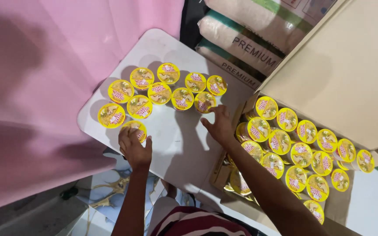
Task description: Packing and organizing instant noodle cup containers into a cardboard box on a table.
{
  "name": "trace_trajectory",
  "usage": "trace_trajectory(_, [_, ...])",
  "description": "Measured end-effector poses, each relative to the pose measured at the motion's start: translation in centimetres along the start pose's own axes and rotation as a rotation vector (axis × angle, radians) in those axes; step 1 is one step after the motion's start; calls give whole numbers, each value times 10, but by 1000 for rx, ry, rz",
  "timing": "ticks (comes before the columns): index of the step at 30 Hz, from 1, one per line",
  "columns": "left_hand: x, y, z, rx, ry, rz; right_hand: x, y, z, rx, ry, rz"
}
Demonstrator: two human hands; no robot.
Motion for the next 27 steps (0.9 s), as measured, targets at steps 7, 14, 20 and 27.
trace_trajectory(7, [-1, 13, 0, 88, 27, -16, 43, -9, 45, 87, -109, 19])
trace_trajectory(14, [-4, 12, -4, 182, -45, -114, 67, -47, 48, 210, -95, -131])
trace_trajectory(20, [0, 26, -2, 124, 6, -189, 42, -50, 25, 133, -86, -134])
trace_trajectory(27, [-29, -46, 0, 185, 47, -196, -66, 9, -44, 46, -84, 93])
Point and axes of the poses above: each hand's wrist, its own z-axis towards the middle knuckle, its own x-axis out of the palm, y = z × x, the point moved 8 cm from there along z, towards the middle knuckle, and after that the axes turned 3 degrees about -y, right-handed, at the moved point
